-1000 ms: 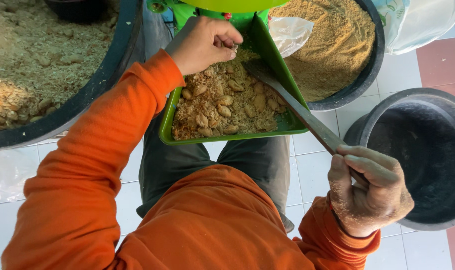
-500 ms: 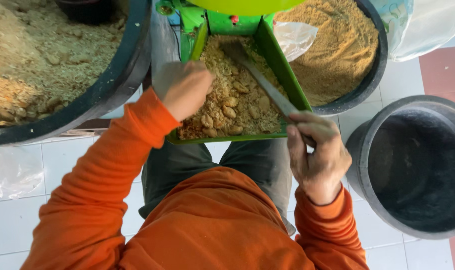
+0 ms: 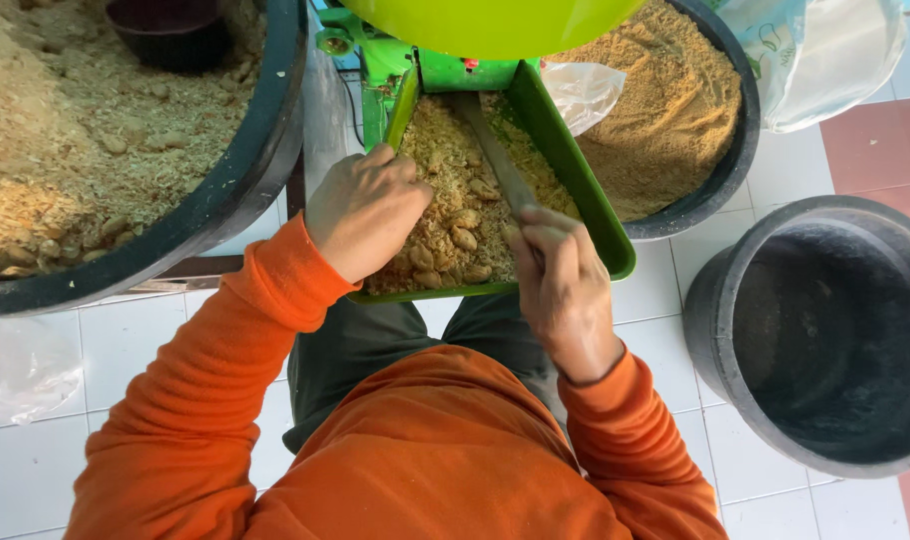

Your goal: The person sits on the floor beside a green grinding machine and scoops crushed peanut material from a large black basin into the machine's green intake tray using a wooden scoop and their hand, pushing the material toward the grinder. They occasionally scoop material by hand into a small bowl and continue feeding the tray.

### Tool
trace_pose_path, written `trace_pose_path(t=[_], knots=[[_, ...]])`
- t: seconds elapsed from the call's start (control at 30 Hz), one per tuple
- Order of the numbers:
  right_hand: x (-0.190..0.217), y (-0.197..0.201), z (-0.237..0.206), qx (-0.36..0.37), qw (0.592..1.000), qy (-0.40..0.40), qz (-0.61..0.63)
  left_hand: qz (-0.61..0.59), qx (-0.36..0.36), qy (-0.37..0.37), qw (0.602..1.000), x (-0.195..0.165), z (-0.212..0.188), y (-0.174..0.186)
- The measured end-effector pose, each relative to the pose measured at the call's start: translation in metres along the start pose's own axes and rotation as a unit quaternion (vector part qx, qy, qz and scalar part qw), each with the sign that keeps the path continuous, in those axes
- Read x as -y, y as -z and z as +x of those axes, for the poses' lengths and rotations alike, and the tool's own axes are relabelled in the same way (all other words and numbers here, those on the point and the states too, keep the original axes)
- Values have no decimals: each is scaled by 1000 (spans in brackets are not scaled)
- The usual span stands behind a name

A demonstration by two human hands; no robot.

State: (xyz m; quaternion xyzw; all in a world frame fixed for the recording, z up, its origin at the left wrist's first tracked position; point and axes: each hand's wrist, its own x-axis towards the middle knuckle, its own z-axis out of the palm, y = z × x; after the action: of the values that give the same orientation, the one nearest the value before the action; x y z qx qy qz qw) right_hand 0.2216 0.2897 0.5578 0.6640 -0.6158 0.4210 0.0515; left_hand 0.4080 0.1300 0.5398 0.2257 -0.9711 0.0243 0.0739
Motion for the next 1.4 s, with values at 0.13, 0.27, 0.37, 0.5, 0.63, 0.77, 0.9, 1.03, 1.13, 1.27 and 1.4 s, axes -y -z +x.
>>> trace_pose_path(t=[0.13, 0.27, 0.37, 0.5, 0.63, 0.77, 0.9, 1.03, 1.13, 1.27, 1.4], knots=[[-14, 9, -13, -25, 998, -6, -48, 0, -6, -10, 1000, 1, 2, -11], [5, 81, -33, -60, 994, -54, -72, -41, -32, -1, 999, 6, 7, -28], [9, 120, -31, -44, 994, -98, -9, -82, -66, 34, 994, 13, 29, -46], [1, 113, -22, 2, 998, -66, -22, -53, -136, 85, 986, 21, 62, -65], [-4, 83, -17, -1, 998, -52, -21, -37, 7, 89, 995, 19, 49, -63], [2, 49, -14, -21, 998, -54, 15, -19, -10, 75, 997, 9, 25, -46], [9, 37, -21, -32, 999, -15, 27, -56, -69, 26, 996, 9, 16, -29], [12, 24, -11, -48, 998, -18, 38, -116, -46, 41, 991, 14, 20, -22], [6, 5, 7, -27, 1000, -4, -4, -146, -90, 27, 985, 14, 23, -24], [-9, 18, 0, -40, 999, -21, 0, -172, -115, 26, 978, 14, 31, -30], [-15, 77, -41, -90, 991, -93, 29, -185, -175, 76, 964, 18, 67, -45]])
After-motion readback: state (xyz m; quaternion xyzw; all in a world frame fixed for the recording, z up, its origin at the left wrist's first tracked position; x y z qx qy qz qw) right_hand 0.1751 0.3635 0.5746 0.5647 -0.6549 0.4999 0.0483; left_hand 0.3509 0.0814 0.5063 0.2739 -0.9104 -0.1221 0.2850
